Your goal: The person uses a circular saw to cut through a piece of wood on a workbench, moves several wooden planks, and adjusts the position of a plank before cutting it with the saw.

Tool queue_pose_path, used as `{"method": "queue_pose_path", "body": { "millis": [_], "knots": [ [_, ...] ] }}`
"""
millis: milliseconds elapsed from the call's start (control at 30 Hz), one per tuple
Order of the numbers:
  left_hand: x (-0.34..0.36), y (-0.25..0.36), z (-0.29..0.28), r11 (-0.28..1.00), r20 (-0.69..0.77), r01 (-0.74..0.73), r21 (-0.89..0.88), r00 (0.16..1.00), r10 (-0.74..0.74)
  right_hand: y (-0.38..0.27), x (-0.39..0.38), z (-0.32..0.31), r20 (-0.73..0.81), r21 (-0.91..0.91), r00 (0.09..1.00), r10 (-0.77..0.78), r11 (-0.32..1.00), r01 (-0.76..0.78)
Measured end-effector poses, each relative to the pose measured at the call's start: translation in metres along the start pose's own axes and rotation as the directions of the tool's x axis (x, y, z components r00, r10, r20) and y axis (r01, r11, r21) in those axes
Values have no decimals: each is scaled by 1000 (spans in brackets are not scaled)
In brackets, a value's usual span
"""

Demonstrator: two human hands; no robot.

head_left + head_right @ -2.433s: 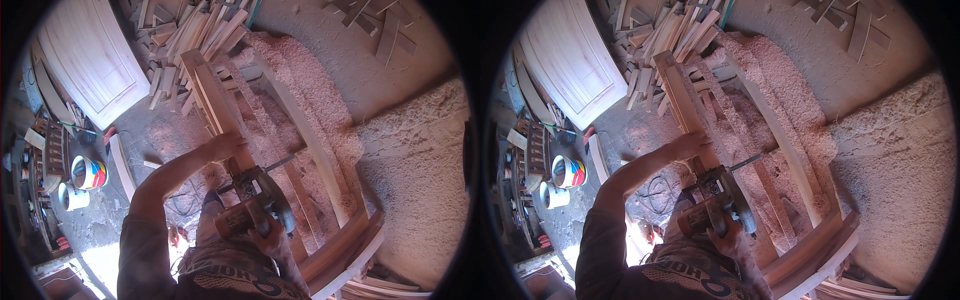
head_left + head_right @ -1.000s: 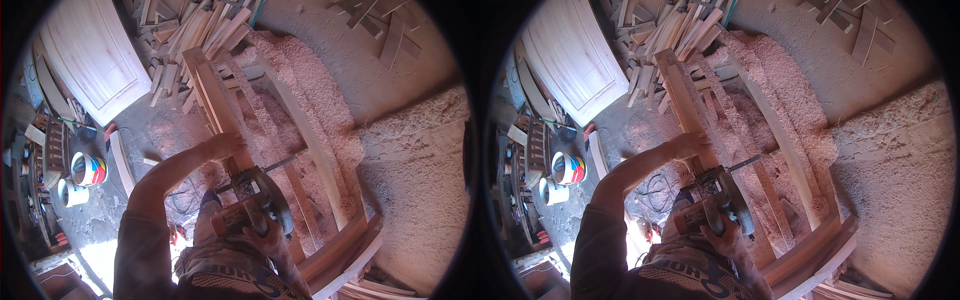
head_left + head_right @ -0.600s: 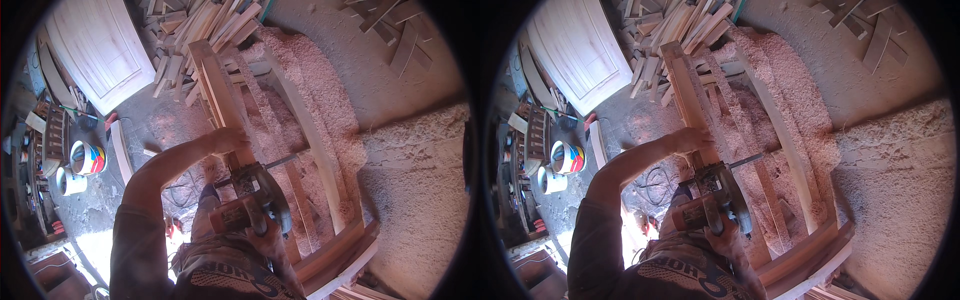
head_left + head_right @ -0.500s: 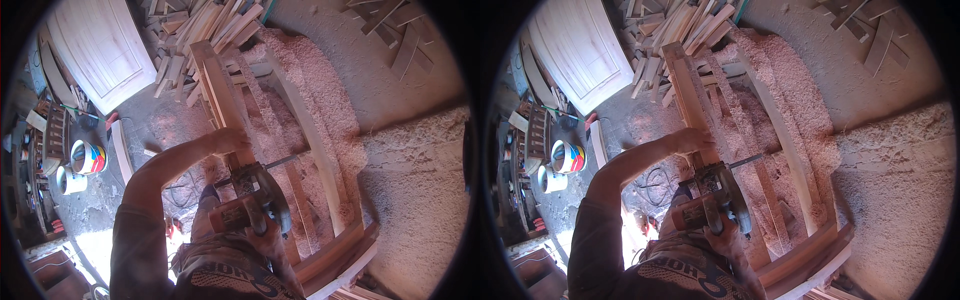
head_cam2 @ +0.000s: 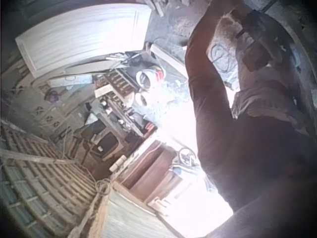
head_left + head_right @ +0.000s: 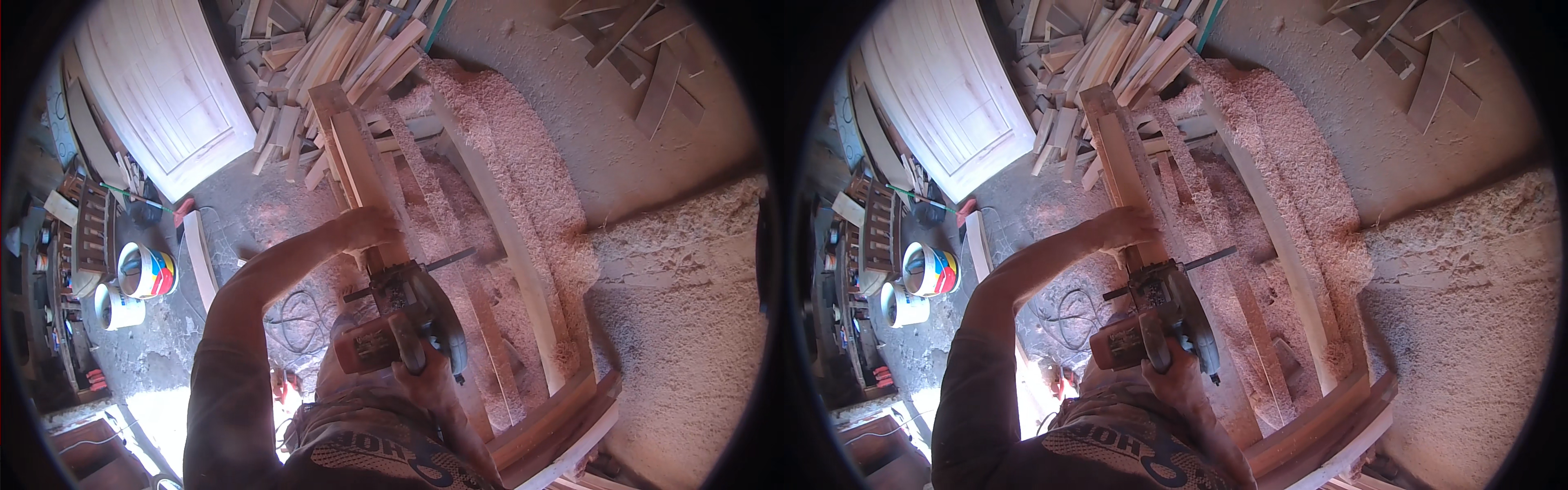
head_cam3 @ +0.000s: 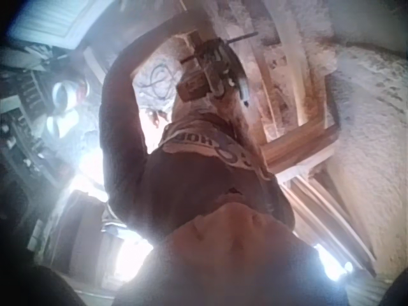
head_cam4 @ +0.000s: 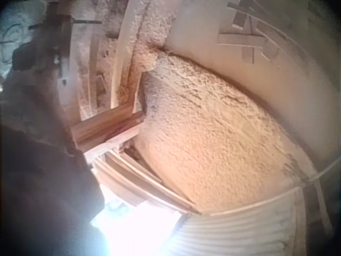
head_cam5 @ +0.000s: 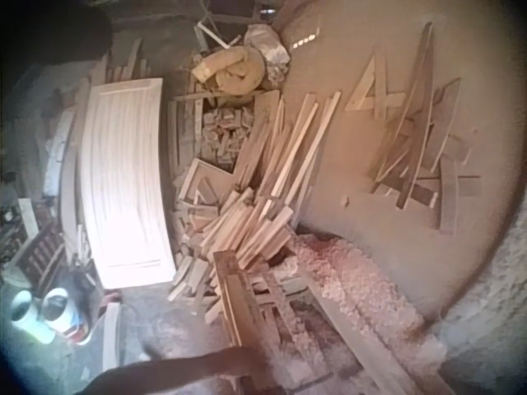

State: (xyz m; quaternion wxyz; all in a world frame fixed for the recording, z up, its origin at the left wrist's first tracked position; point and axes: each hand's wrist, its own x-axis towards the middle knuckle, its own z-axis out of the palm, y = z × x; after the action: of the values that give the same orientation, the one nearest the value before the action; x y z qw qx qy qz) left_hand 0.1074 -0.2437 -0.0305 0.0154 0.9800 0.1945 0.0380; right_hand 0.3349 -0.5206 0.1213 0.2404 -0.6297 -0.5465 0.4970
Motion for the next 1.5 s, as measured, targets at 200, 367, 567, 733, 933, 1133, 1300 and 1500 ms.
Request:
{"method": "queue_pose_path", "body": {
  "millis": [200, 367, 567, 733, 933, 1133, 1300, 1500],
  "knots": [
    [16, -12, -21, 953, 102, 147, 266, 978, -180, -8, 26, 4, -25, 22, 999, -23, 999, 23],
    [8, -35, -20, 923, 196, 261, 281, 926, -321, -6, 53, 13, 24, 65, 999, -43, 997, 42],
    [0, -73, -6, 985, 127, 133, 114, 981, -147, -25, 78, 17, -6, -17, 993, -122, 992, 122],
    [8, -87, -12, 996, 219, 86, -18, 972, -80, -35, 98, 19, -1, -4, 993, -115, 993, 115],
    [7, -99, -16, 992, 277, 106, -72, 957, -82, -48, 121, 27, -12, -3, 990, -142, 990, 142],
    [-51, -86, -18, 830, 4, 529, -180, 844, -537, -62, 146, 30, -41, -1, 992, -121, 993, 122],
    [-139, -13, -3, -156, 258, 519, -840, 129, -958, -73, 166, 37, -32, -2, 981, -189, 982, 189],
    [-101, 104, -69, -489, 510, 154, -859, 157, -846, -82, 190, 40, -44, 0, 981, -187, 982, 187]
  ]
}}
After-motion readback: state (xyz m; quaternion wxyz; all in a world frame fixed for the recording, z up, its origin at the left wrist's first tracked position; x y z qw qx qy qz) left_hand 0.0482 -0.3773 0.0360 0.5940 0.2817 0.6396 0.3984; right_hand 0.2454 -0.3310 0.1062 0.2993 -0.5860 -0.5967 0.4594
